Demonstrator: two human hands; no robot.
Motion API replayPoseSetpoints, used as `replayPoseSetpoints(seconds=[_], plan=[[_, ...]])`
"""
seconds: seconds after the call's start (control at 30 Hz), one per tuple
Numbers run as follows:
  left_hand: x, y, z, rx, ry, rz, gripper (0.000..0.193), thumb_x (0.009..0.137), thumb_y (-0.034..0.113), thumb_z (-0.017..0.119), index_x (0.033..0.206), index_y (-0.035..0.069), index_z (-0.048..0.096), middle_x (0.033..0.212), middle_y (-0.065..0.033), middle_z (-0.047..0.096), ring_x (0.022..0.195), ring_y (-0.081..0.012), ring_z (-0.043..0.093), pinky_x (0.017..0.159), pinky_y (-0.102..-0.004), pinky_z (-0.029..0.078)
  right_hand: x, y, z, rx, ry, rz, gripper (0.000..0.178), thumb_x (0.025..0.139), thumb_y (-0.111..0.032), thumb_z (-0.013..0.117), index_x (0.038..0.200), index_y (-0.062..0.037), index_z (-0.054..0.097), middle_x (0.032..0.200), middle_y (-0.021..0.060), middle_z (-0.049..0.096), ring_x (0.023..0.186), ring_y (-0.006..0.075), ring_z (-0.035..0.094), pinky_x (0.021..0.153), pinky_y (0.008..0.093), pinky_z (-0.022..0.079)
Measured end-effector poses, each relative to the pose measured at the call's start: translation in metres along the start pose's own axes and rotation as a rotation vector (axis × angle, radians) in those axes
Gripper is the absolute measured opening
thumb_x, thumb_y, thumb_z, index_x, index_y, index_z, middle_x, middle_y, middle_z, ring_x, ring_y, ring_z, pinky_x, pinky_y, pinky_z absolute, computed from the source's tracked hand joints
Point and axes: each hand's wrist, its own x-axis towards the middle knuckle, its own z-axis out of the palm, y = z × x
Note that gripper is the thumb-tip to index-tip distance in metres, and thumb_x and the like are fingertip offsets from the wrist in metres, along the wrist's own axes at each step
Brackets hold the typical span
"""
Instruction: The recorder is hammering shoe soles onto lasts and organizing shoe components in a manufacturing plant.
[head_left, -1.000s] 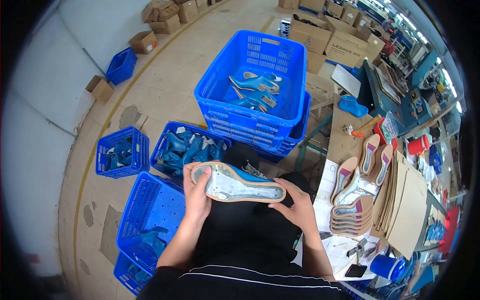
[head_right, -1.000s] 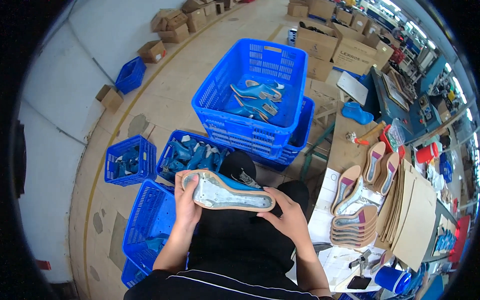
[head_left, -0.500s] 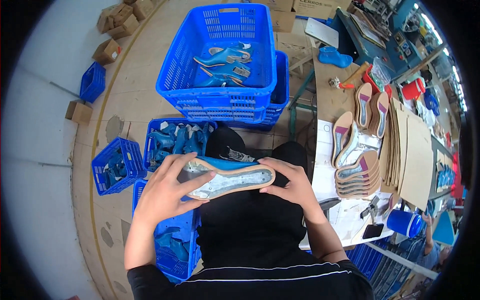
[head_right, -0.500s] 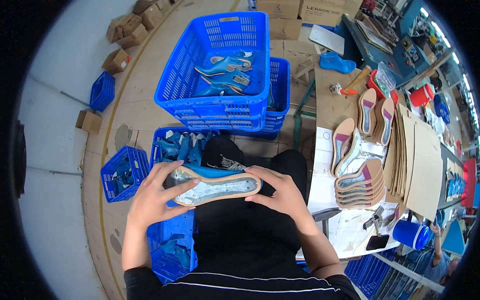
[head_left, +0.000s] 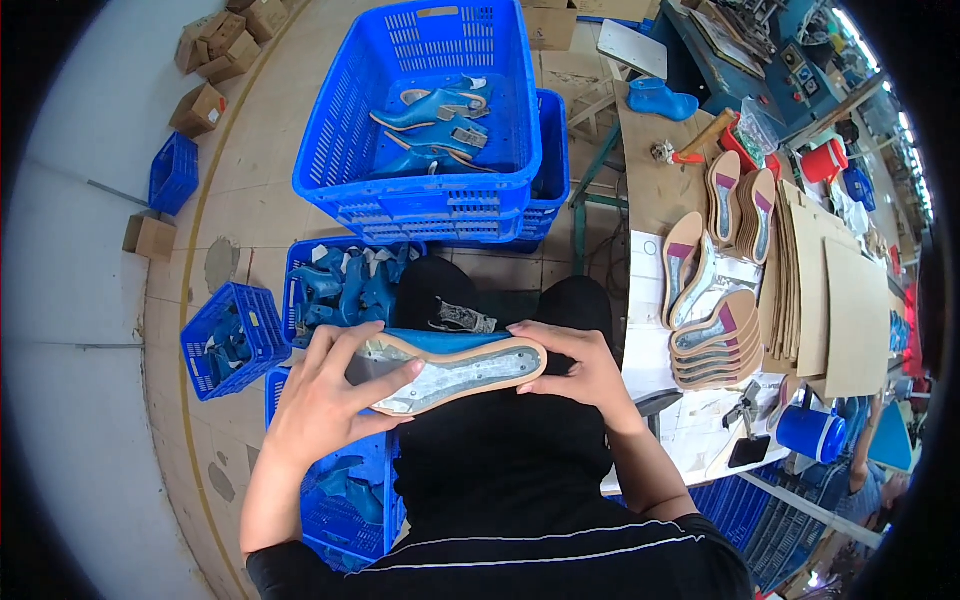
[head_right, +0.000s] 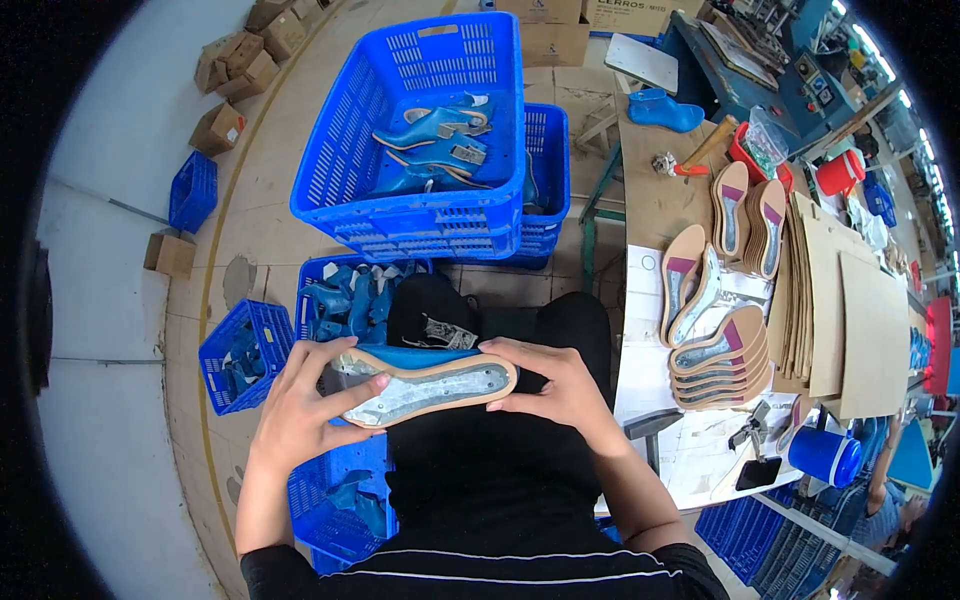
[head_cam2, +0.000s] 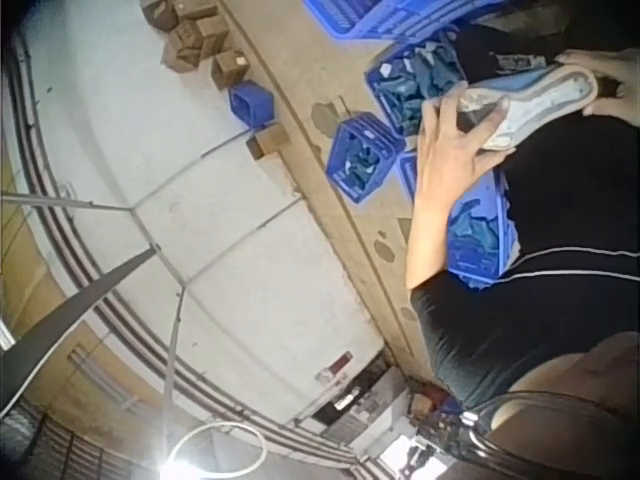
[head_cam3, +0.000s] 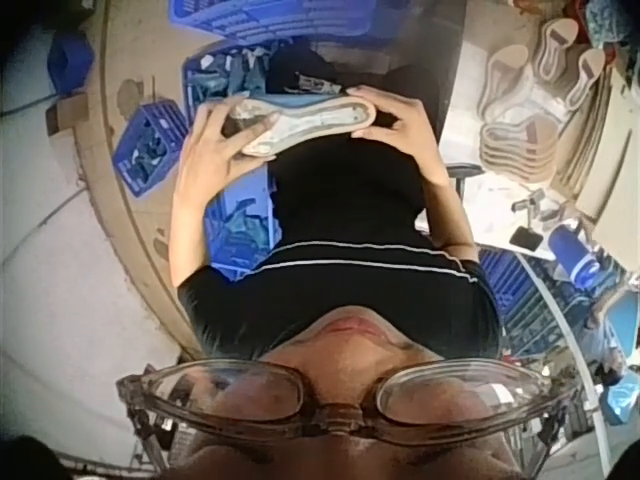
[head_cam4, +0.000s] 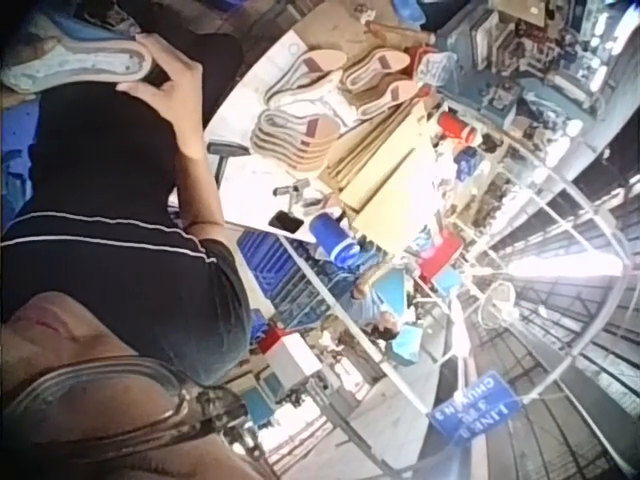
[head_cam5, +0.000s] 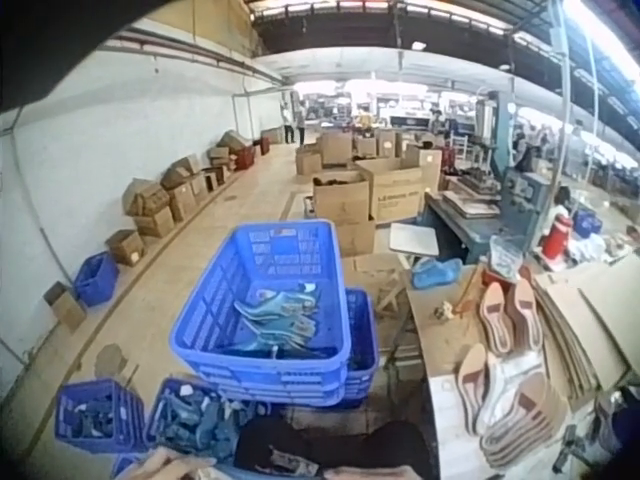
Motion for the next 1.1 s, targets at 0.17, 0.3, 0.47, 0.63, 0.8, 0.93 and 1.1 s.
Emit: replayPoseSetpoints(seconds=[0.17, 0.3, 0.47, 0.63, 0.8, 0.93, 1.1], plan=[[0.005, 0.004, -0.008, -0.016, 0.022, -0.007, 0.068, 0.066, 0.035, 0.098, 0.131, 0.04, 0.077, 0.142, -0.0103, 0.056, 0.12, -0.0341, 0.057, 0.084, -0.0429, 0.059, -0.007, 0.03, 0.005, 0.522, -0.032, 0.112, 0.059, 0.086, -0.026, 0.09, 0.138, -0.0039, 0.072, 0.139, 0.0181, 0.072, 0.131, 0.0312, 0.069, 0.114, 0.0427, 0.052], [0.006, 0.006, -0.013, -0.045, -0.045, -0.029, 0.07, 0.063, 0.031, 0.099, 0.13, 0.034, 0.079, 0.139, -0.0129, 0.058, 0.118, -0.0351, 0.058, 0.088, -0.0446, 0.059, -0.01, 0.035, 0.013, 0.749, 0.026, 0.237, 0.047, 0.101, -0.032, 0.076, 0.139, -0.0035, 0.072, 0.14, 0.0192, 0.071, 0.13, 0.0298, 0.068, 0.112, 0.0406, 0.052], [0.006, 0.01, -0.017, -0.035, -0.075, -0.035, 0.071, 0.06, 0.027, 0.099, 0.128, 0.029, 0.08, 0.138, -0.0151, 0.06, 0.117, -0.0364, 0.059, 0.093, -0.0441, 0.059, -0.011, 0.04, 0.01, 0.693, 0.004, 0.238, 0.049, 0.103, -0.037, 0.072, 0.137, -0.0035, 0.072, 0.14, 0.0219, 0.07, 0.129, 0.0299, 0.069, 0.111, 0.0404, 0.052], [0.003, 0.012, -0.018, -0.018, -0.106, -0.056, 0.071, 0.067, 0.023, 0.097, 0.133, 0.039, 0.076, 0.142, -0.0107, 0.056, 0.119, -0.0336, 0.057, 0.089, -0.044, 0.059, -0.011, 0.045, 0.012, 0.756, -0.006, 0.244, 0.043, 0.103, -0.029, 0.073, 0.139, -0.0036, 0.072, 0.138, 0.0195, 0.072, 0.129, 0.0293, 0.068, 0.112, 0.0397, 0.052], [0.002, 0.012, -0.015, -0.021, -0.098, -0.055, 0.073, 0.066, 0.02, 0.097, 0.134, 0.038, 0.075, 0.142, -0.011, 0.056, 0.119, -0.0341, 0.056, 0.09, -0.0443, 0.06, -0.011, 0.046, 0.009, 0.756, -0.016, 0.246, 0.043, 0.103, -0.028, 0.073, 0.139, -0.0032, 0.072, 0.139, 0.0194, 0.072, 0.131, 0.0293, 0.068, 0.114, 0.0403, 0.051], [0.003, 0.013, -0.014, -0.048, -0.08, -0.046, 0.075, 0.065, 0.017, 0.097, 0.134, 0.036, 0.075, 0.142, -0.0112, 0.055, 0.121, -0.0352, 0.056, 0.093, -0.046, 0.06, -0.014, 0.041, 0.006, 0.599, -0.028, 0.154, 0.048, 0.106, -0.031, 0.069, 0.145, -0.0023, 0.066, 0.139, 0.0195, 0.071, 0.131, 0.0295, 0.067, 0.115, 0.0409, 0.05], [-0.003, 0.013, -0.012, -0.068, -0.057, -0.054, 0.075, 0.065, 0.015, 0.098, 0.135, 0.032, 0.075, 0.142, -0.0149, 0.054, 0.127, -0.038, 0.056, 0.094, -0.0458, 0.062, -0.066, 0.021, -0.019, 0.053, 0.377, 0.206, 0.04, 0.11, -0.019, 0.057, 0.144, 0.0002, 0.063, 0.117, 0.0146, 0.078, 0.114, 0.0232, 0.074, 0.105, 0.0371, 0.053]])
